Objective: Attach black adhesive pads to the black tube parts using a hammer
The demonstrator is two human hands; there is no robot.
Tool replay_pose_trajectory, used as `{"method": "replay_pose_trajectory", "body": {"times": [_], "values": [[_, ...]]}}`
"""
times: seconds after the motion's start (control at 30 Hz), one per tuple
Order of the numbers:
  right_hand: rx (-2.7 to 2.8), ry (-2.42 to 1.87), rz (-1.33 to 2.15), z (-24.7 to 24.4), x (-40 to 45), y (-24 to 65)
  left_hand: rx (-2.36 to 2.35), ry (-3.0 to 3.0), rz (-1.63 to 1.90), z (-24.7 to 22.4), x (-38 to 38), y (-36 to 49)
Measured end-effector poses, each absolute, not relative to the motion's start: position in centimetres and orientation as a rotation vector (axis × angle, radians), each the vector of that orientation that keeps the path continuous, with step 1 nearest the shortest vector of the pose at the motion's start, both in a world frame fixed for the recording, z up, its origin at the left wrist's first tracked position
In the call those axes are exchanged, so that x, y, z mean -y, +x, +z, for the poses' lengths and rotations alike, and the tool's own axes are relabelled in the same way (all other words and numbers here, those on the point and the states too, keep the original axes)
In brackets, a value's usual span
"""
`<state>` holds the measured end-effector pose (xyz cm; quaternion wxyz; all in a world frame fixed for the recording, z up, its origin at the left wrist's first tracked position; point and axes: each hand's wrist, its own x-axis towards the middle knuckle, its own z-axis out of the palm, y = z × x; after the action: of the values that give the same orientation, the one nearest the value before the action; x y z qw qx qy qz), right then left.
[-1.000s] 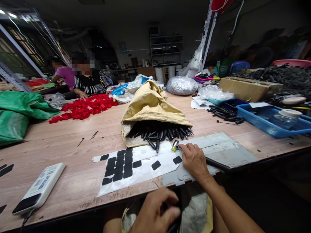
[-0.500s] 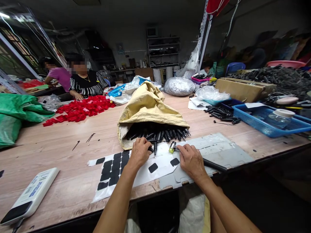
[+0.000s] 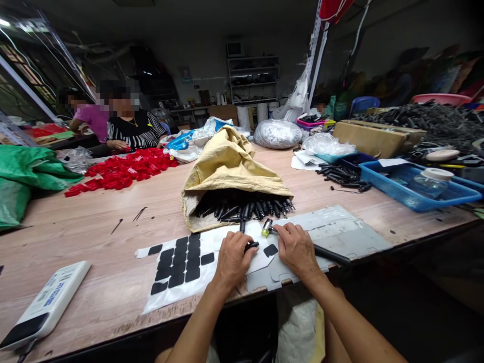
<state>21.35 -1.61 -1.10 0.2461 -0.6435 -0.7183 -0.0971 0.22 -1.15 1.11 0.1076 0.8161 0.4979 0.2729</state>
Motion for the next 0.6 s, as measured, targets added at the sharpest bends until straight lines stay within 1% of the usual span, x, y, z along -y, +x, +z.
{"method": "replay_pose_trajectory", "body": {"times": [0.13, 0.6], "values": [[1.959, -1.746, -0.254, -1.1, 1.6, 21.4, -1.529, 2.350, 0.809, 0.4, 1.2, -0.4], [1.958, -1.742, -0.265, -1.3, 1.6, 21.5, -1.557, 2.184, 0.850, 0.3, 1.1, -0.9]]}}
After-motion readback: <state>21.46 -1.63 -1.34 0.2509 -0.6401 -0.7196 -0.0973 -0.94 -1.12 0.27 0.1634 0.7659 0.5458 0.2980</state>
